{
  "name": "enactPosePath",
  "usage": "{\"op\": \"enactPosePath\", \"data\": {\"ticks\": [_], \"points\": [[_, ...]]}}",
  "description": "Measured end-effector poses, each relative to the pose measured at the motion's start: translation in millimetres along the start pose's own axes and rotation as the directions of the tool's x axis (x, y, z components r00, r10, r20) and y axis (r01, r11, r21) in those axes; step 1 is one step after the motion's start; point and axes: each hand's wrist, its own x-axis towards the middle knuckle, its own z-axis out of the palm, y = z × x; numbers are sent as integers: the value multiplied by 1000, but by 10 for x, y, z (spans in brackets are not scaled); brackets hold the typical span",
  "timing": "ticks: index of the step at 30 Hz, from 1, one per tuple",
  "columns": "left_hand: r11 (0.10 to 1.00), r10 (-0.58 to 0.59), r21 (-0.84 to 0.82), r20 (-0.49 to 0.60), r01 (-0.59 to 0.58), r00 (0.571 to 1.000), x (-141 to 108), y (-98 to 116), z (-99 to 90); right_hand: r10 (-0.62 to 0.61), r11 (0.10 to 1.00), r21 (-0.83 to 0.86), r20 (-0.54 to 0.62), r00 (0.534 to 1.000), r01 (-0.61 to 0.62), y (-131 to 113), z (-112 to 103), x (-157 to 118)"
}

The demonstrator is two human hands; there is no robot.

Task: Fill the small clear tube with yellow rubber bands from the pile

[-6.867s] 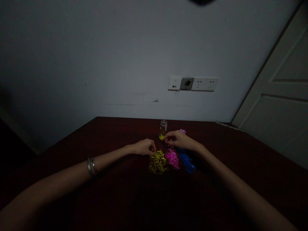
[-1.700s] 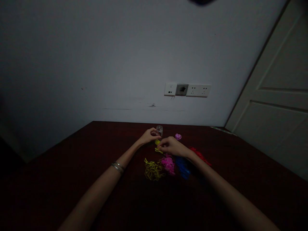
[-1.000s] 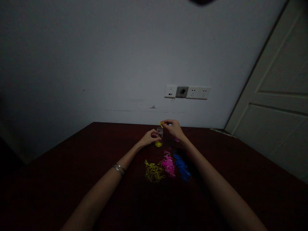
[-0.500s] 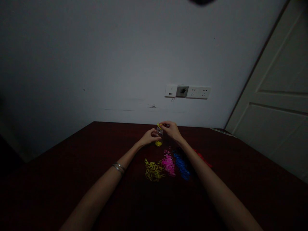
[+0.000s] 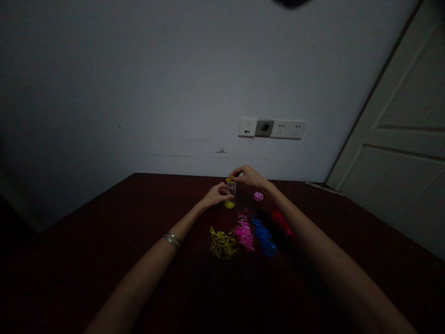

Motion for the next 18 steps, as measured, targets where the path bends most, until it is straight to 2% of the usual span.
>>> {"op": "enactPosePath", "data": {"ticks": [8, 18], "points": [[999, -26, 23, -4, 26, 1000, -12, 35, 11, 44, 998, -44, 131, 990, -38, -113, -155, 82], [999, -40, 20, -13, 40, 999, 9, -2, 16, 60, 990, -142, 235, 970, -27, -31, -203, 231]]}}
